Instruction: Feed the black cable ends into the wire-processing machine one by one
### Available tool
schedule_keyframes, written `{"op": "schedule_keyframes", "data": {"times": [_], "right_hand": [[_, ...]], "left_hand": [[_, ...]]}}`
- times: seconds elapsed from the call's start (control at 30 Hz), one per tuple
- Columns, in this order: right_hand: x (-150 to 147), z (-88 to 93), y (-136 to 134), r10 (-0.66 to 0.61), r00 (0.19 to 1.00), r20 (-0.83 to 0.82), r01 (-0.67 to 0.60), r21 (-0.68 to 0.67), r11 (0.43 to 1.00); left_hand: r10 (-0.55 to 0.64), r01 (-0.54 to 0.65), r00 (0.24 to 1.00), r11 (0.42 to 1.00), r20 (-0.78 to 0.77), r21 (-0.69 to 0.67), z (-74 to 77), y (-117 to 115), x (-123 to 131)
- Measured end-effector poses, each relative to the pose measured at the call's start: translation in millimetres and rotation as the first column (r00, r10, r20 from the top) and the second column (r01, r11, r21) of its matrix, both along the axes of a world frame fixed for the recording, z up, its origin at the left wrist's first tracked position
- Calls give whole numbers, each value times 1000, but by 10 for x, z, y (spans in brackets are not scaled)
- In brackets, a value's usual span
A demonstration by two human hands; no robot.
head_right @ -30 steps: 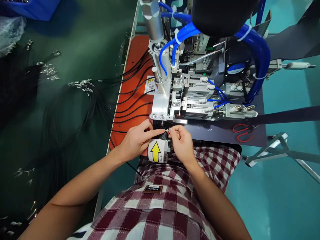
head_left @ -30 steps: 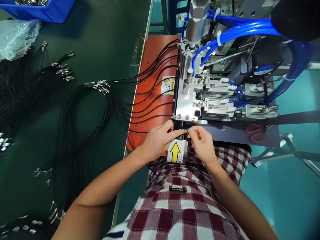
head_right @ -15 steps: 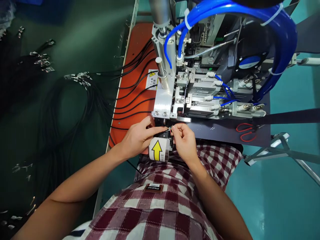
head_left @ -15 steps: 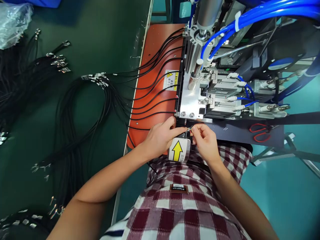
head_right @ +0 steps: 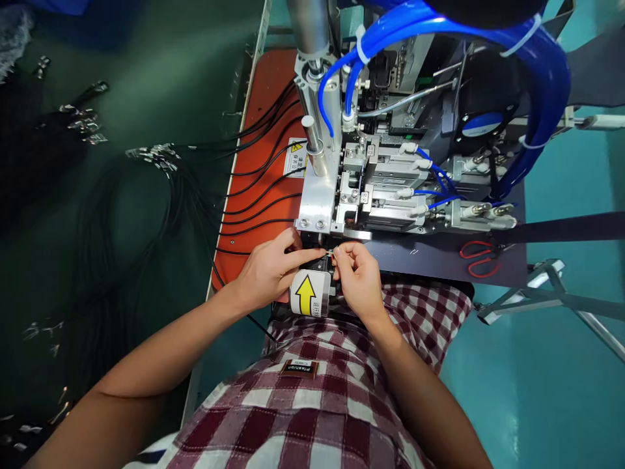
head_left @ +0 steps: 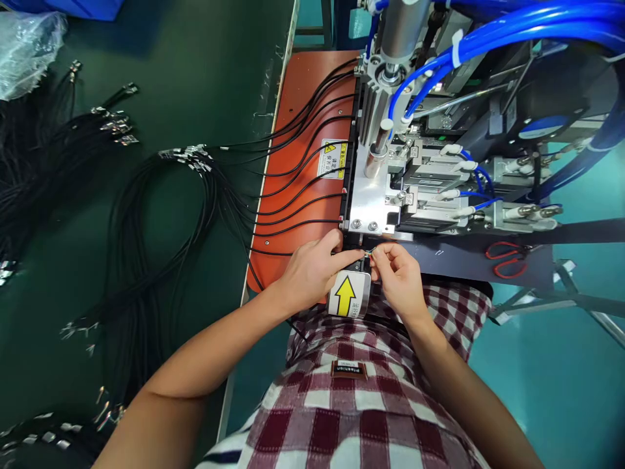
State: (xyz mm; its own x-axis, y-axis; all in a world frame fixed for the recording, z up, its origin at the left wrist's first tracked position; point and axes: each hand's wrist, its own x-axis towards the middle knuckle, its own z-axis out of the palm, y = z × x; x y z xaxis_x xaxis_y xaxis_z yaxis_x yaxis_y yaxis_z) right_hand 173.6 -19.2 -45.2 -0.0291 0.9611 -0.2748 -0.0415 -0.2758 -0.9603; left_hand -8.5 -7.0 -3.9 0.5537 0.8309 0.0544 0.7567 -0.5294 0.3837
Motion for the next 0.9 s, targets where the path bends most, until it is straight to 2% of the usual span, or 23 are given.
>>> {"op": "schedule_keyframes", "data": {"times": [0.27,0.67,0.8,0.9], "right_hand": [[-1,4,-16,0,1000,14,0,26,1000],[-13,-3,-19,-14,1000,-28,14,0,1000],[-30,7,-27,-16,995,-96,13,-27,1000],[-47,0,-46,-29,998,-56,29,5,1000]], "left_hand": [[-37,42,998,993,-45,114,-37,6,-16],[-52,51,999,970,-2,236,-57,11,-3],[-53,53,999,970,-5,239,-51,11,4],[-43,44,999,973,-10,227,-44,8,9]]}}
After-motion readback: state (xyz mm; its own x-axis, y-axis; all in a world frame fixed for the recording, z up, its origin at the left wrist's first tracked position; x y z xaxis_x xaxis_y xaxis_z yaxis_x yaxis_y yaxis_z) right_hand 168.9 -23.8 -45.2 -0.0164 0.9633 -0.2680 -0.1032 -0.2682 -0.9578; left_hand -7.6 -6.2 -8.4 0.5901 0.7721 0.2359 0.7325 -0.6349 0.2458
